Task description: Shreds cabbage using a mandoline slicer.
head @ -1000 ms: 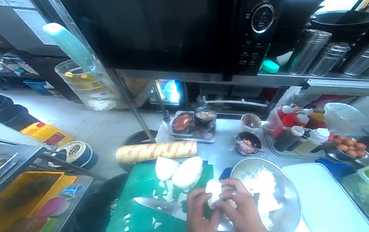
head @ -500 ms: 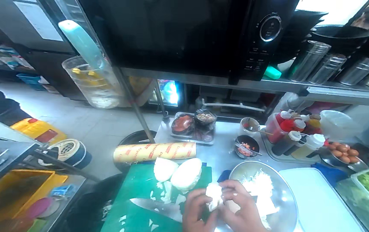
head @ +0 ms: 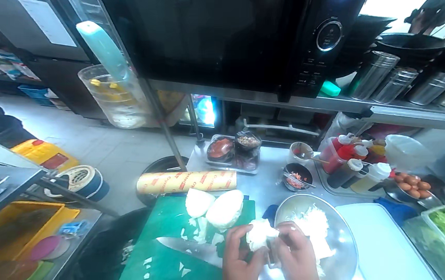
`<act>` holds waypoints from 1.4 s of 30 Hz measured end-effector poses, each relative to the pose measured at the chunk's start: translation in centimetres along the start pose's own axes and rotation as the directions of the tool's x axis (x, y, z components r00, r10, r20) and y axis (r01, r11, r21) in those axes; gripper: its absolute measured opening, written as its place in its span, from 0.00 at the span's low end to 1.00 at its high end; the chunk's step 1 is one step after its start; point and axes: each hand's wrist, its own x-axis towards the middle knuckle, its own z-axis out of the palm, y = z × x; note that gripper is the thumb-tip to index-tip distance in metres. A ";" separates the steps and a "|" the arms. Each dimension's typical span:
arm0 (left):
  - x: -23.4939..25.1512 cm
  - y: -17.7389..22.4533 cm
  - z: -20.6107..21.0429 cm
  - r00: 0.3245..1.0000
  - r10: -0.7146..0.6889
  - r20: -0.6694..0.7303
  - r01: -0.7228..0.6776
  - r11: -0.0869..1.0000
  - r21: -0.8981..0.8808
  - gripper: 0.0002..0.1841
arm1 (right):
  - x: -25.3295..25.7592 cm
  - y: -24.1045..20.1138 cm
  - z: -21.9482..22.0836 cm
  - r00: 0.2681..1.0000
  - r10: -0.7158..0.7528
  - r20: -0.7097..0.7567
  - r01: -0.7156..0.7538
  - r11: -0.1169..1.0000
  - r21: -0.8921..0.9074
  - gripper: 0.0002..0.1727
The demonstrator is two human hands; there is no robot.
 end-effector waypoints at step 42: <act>-2.2 0.8 -4.2 0.969 0.165 0.184 -0.217 0.924 0.314 0.24 | -0.6 3.8 0.8 0.863 0.000 0.505 -0.321 0.772 0.549 0.22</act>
